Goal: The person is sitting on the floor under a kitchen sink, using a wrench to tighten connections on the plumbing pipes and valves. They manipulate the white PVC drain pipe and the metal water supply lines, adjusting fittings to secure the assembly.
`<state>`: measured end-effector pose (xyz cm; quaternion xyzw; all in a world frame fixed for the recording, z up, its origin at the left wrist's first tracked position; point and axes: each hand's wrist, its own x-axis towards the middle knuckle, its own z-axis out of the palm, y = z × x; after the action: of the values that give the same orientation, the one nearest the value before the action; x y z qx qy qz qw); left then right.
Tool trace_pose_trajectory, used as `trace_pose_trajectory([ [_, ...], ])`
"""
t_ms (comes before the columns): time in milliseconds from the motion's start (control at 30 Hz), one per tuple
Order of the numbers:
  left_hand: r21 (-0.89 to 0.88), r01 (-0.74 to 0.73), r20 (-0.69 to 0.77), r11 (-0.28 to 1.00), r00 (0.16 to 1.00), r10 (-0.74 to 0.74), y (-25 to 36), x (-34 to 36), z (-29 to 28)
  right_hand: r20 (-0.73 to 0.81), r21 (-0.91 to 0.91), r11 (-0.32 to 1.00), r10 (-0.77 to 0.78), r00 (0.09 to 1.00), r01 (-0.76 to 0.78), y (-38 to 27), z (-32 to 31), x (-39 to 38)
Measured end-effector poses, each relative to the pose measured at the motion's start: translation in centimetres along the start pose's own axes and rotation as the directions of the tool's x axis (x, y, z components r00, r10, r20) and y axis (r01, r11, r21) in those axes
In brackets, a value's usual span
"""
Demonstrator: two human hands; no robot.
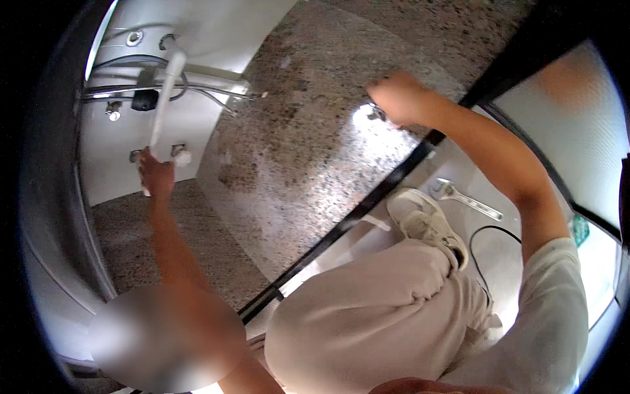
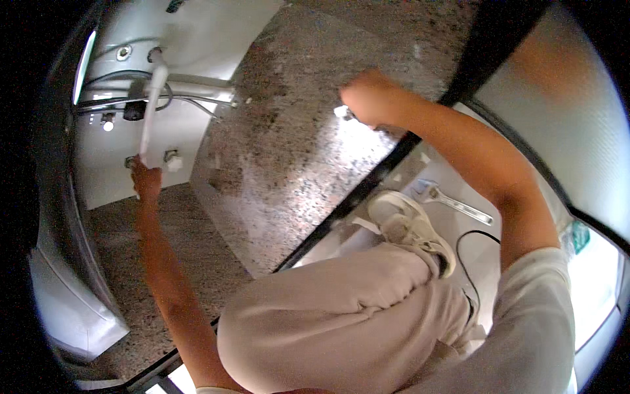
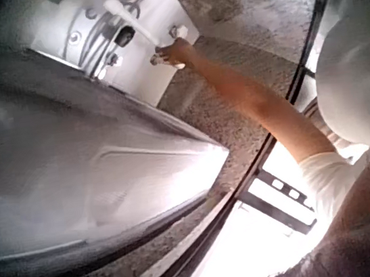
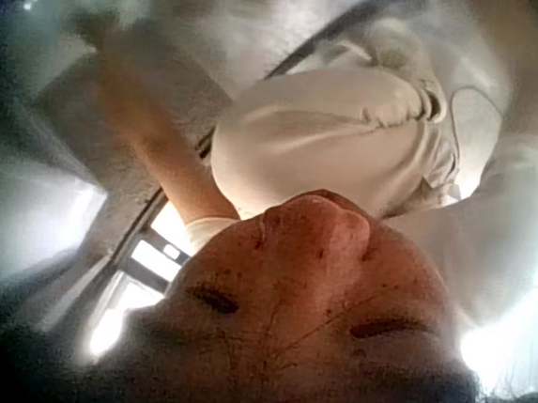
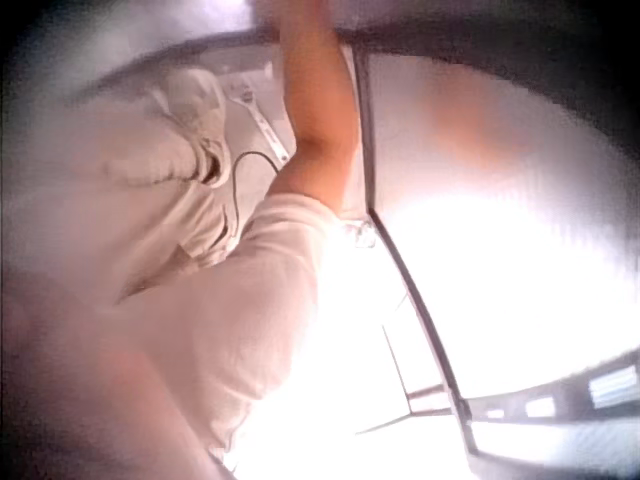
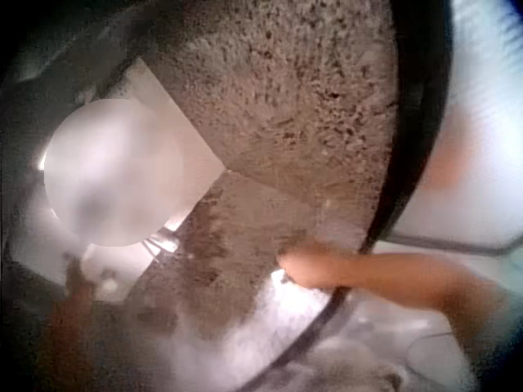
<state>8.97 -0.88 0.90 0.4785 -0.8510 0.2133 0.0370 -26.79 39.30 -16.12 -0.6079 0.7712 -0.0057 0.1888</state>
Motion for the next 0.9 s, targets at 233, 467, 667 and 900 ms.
trace_pose_trajectory([
  [233, -0.291, -0.040, -0.028, 0.956, 0.999, 0.033, -2.2, 1.9, -1.7, -0.167, 0.556, 0.830, 0.056, 0.984, 0.048, -0.3, -0.9, 2.0],
  [467, -0.462, -0.395, -0.417, 0.794, 0.887, 0.198, 11.3, 3.0, -7.7, -0.386, 0.907, 0.172, -0.022, 0.922, 0.384, -4.1, -10.5, 10.2],
  [667, 0.011, -0.579, -0.672, 0.815, 0.600, 0.435, 17.4, 8.0, -9.9, -0.686, 0.662, -0.167, 0.258, 0.680, 0.731, -12.0, -17.3, 24.9],
  [900, 0.423, -0.265, -0.193, 0.867, 0.908, 0.372, 13.7, 13.5, -11.9, -0.594, 0.756, -0.150, 0.253, 0.764, 0.637, -16.0, -22.5, 27.8],
])
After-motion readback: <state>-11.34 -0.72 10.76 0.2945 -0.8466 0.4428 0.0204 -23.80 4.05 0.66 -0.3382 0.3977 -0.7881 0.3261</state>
